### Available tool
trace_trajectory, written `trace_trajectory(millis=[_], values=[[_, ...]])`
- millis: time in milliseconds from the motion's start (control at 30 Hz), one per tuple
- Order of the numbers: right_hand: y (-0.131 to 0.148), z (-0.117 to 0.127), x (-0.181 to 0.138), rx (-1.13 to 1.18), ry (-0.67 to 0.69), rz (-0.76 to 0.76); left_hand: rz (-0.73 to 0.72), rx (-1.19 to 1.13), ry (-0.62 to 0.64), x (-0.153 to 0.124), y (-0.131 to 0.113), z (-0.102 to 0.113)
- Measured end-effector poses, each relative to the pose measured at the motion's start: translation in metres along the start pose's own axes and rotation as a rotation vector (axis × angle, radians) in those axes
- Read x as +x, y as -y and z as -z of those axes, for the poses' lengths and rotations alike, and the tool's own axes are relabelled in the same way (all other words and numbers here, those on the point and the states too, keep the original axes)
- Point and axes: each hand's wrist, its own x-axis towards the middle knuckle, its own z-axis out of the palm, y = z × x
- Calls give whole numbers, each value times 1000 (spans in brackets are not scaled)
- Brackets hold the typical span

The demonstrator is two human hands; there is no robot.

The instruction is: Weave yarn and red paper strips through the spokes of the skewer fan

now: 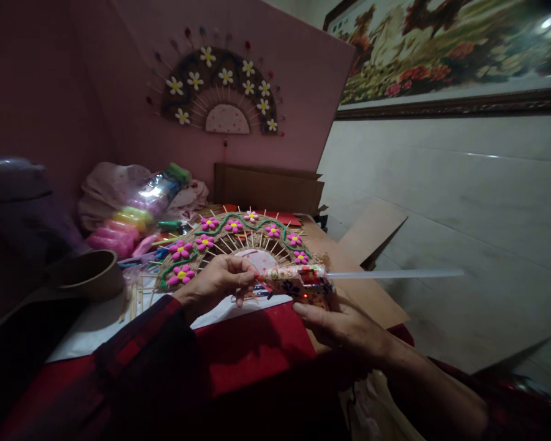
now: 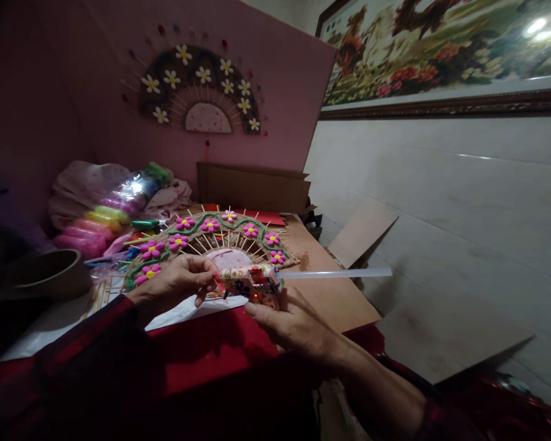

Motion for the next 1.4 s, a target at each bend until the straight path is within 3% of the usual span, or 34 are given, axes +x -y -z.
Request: trace_trajectory(millis=[400, 1400], values=[[3, -1, -1, -9, 36, 21, -6, -1, -5, 0, -1, -1], [3, -3, -3, -61, -36, -33, 5, -3, -29, 0, 0, 0]])
